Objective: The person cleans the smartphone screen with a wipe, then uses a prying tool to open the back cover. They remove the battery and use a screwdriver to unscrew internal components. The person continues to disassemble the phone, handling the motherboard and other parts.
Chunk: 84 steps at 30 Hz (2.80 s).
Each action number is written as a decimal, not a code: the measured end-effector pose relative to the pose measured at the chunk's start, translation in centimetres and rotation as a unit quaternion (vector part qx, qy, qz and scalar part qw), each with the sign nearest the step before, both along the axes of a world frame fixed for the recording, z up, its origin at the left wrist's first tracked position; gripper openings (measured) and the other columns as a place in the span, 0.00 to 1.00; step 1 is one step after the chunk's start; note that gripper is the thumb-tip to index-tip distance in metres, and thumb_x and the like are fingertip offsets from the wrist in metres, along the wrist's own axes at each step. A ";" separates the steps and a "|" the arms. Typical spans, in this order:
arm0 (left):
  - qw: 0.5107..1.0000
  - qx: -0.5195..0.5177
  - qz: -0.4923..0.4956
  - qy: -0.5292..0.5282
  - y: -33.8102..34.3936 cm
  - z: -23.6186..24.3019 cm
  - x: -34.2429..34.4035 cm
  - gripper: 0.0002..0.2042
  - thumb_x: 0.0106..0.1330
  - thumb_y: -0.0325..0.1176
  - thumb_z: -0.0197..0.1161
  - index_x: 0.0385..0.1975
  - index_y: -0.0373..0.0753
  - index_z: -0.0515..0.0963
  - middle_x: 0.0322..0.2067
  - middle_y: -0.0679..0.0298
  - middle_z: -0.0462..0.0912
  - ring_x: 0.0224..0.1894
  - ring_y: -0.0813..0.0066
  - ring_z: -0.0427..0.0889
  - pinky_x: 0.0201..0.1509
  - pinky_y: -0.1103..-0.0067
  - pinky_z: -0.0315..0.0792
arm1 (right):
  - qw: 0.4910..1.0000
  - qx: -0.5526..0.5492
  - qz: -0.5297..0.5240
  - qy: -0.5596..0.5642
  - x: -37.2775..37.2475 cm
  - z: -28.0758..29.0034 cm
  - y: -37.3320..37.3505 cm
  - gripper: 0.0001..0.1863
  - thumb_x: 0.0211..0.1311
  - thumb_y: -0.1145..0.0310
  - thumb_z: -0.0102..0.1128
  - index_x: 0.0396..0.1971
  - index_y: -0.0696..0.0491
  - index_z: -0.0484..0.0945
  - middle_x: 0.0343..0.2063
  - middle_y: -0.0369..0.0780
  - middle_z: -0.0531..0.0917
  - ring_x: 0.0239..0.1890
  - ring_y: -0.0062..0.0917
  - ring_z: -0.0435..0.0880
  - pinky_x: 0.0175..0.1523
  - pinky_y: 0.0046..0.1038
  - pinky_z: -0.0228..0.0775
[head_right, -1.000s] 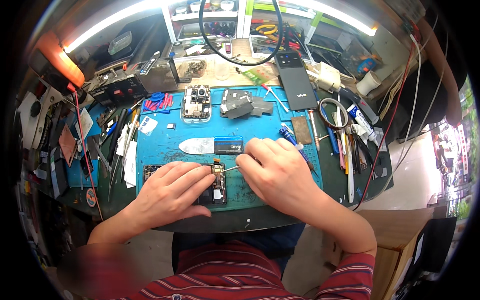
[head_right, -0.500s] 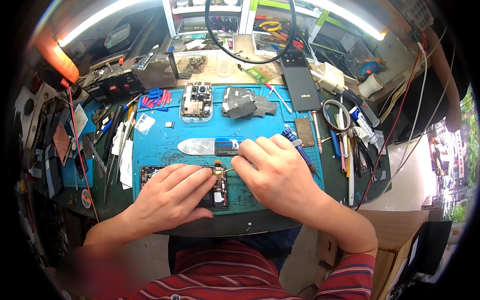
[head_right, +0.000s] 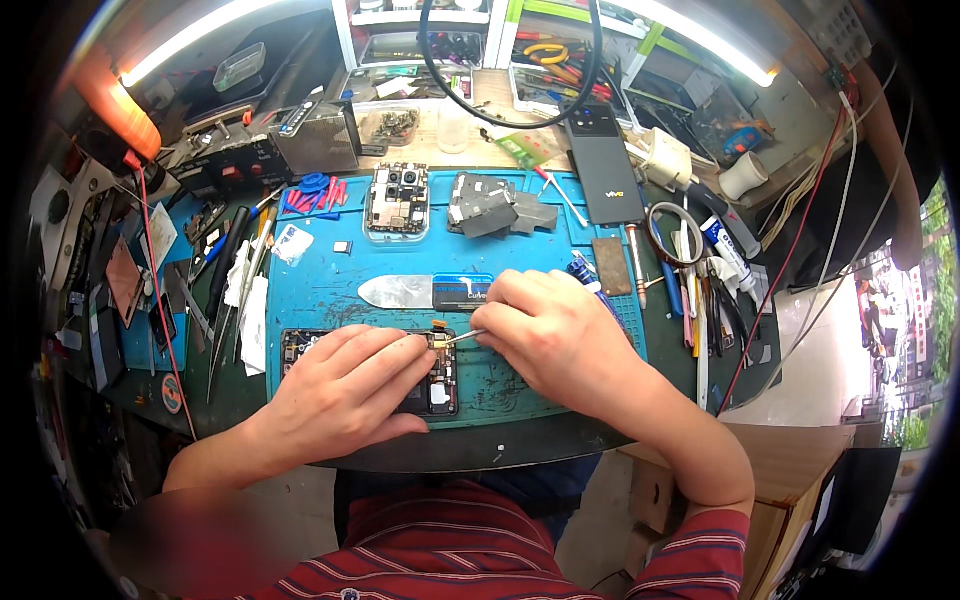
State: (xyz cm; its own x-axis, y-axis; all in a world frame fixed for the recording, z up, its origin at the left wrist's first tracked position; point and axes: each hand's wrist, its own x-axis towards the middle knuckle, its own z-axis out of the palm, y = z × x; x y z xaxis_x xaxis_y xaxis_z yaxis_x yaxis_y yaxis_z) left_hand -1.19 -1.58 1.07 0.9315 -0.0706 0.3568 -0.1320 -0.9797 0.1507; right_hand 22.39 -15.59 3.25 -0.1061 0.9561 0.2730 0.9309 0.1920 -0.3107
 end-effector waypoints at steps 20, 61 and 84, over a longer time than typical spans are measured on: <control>1.000 0.002 -0.002 -0.001 0.0 0.0 0.0 0.30 0.56 0.47 0.73 0.55 0.32 0.81 0.55 0.59 0.80 0.57 0.64 0.79 0.62 0.67 0.73 | 0.996 0.040 0.068 -0.051 1.2 -0.2 0.8 0.08 0.55 0.70 0.70 0.35 0.49 0.82 0.34 0.33 0.80 0.38 0.28 0.82 0.43 0.31 0.71; 1.000 0.020 -0.001 -0.014 -0.1 -0.4 -0.1 0.32 0.55 0.47 0.72 0.57 0.32 0.81 0.55 0.58 0.80 0.56 0.63 0.79 0.62 0.66 0.74 | 0.971 0.190 0.051 -0.133 -0.4 -3.7 1.1 0.18 0.49 0.70 0.64 0.42 0.57 0.82 0.36 0.35 0.78 0.33 0.23 0.80 0.32 0.26 0.74; 0.999 0.020 0.020 0.018 -0.3 -0.1 -0.3 0.32 0.57 0.48 0.73 0.59 0.36 0.79 0.64 0.54 0.77 0.60 0.58 0.78 0.61 0.65 0.76 | 0.978 0.187 0.005 -0.090 -0.1 -1.4 -0.9 0.16 0.49 0.73 0.70 0.42 0.52 0.83 0.37 0.37 0.81 0.31 0.28 0.82 0.33 0.30 0.74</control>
